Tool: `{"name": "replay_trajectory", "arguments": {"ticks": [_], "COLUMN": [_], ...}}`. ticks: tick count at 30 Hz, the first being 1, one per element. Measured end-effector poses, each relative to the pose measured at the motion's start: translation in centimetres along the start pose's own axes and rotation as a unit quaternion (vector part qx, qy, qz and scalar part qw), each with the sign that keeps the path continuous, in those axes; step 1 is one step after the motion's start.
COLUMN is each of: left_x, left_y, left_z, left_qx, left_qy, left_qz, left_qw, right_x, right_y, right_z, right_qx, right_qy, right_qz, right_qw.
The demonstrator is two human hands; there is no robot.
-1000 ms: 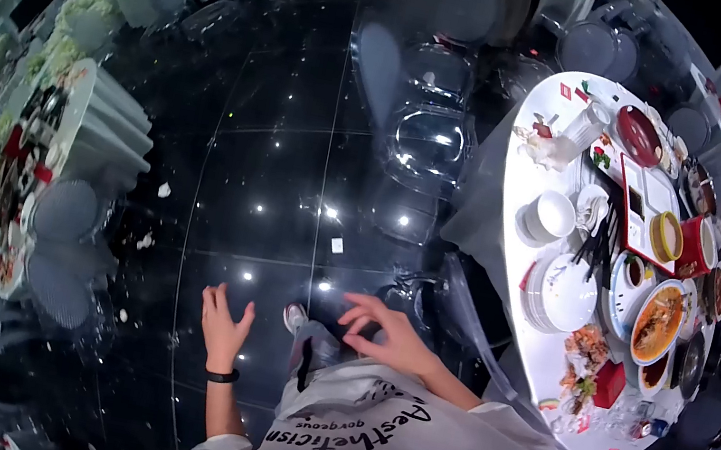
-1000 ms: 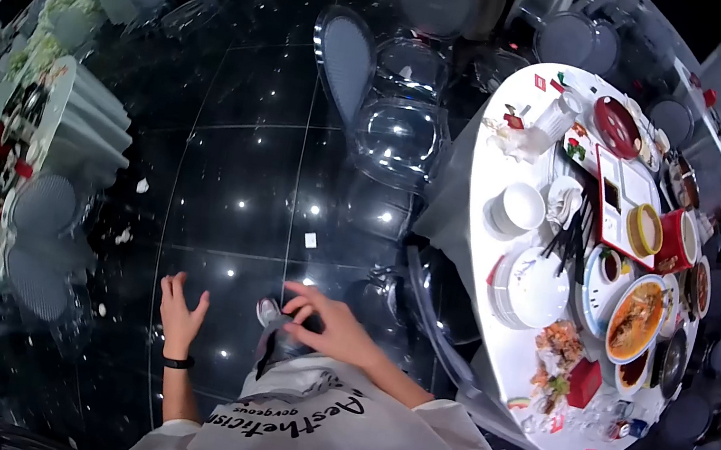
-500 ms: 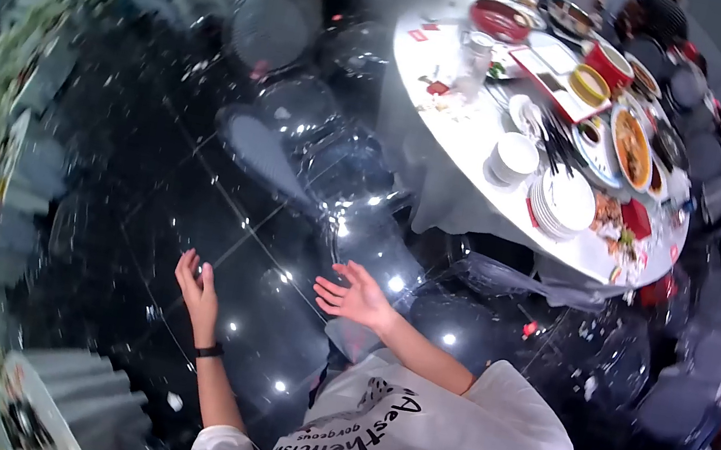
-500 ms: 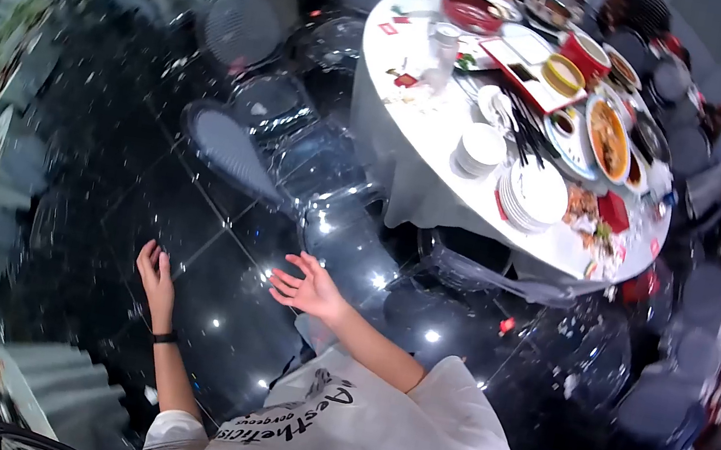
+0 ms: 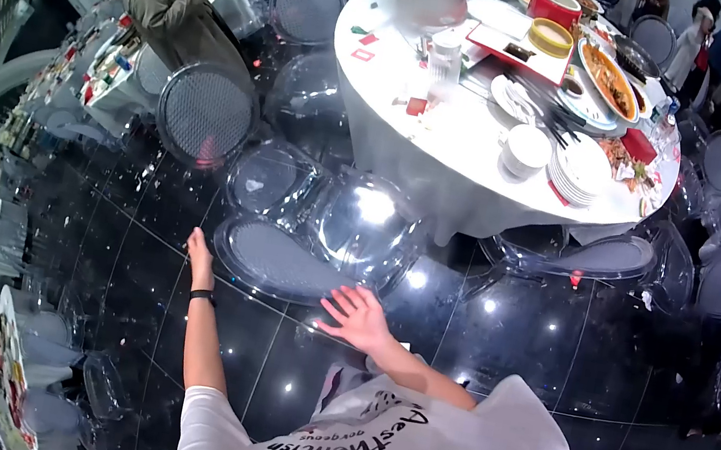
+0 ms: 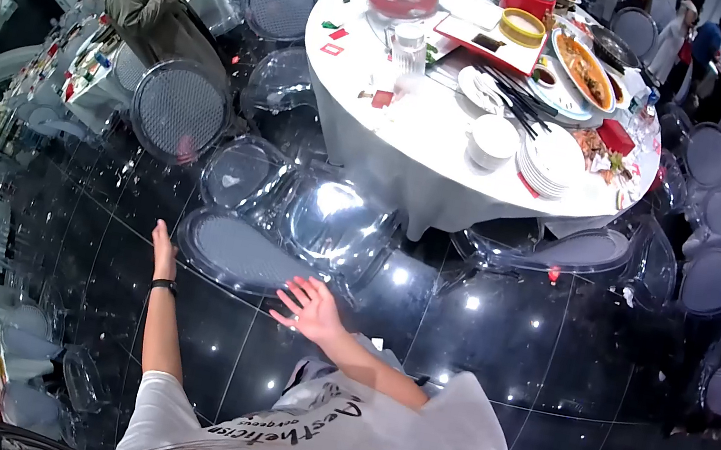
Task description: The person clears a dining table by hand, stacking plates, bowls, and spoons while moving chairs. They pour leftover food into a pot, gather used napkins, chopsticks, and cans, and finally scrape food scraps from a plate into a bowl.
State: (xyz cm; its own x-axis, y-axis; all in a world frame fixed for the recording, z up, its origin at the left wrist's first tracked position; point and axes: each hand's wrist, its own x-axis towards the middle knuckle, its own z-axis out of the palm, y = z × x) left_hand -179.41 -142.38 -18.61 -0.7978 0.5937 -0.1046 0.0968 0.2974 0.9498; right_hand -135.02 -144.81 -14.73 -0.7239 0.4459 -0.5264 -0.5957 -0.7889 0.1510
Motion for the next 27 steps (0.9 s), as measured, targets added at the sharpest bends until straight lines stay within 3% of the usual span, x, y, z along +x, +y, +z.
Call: {"name": "replay_trajectory", "arguments": {"ticks": [3,6,9,13,14,21,27], "left_x": [3.4,8.0,11.5,14.4,14.4,6.0,-0.8], "left_y": [-1.1,-3.0,-3.2,-4.2,-5.1,0.2,-0.5], "left_z": [2.1,3.5,4.9,7.2,7.7,7.7,9.1], "left_qx": [-0.064,-0.152,-0.148,-0.068,-0.059,0.127,0.109], "left_qy": [-0.105,-0.255,-0.279,-0.389,-0.380,-0.347,-0.365], "left_qz": [-0.130,-0.219,-0.292,-0.241,-0.224,-0.048,-0.006], "left_qw": [0.984,0.929,0.903,0.886,0.896,0.928,0.925], "right_x": [1.1,2.0,4.2,6.5,7.0,6.3,2.2], "right_y": [0.4,2.2,4.9,6.3,6.6,6.5,4.1], "right_z": [1.2,2.0,2.5,2.0,1.9,1.8,-1.4], "right_qx": [-0.015,-0.020,0.032,0.139,0.158,0.040,-0.003], "right_qy": [0.090,0.159,0.162,0.166,0.176,0.304,0.360], "right_qz": [-0.010,0.019,-0.036,-0.174,-0.206,-0.320,-0.384], "right_qw": [0.996,0.987,0.986,0.960,0.949,0.896,0.850]}}
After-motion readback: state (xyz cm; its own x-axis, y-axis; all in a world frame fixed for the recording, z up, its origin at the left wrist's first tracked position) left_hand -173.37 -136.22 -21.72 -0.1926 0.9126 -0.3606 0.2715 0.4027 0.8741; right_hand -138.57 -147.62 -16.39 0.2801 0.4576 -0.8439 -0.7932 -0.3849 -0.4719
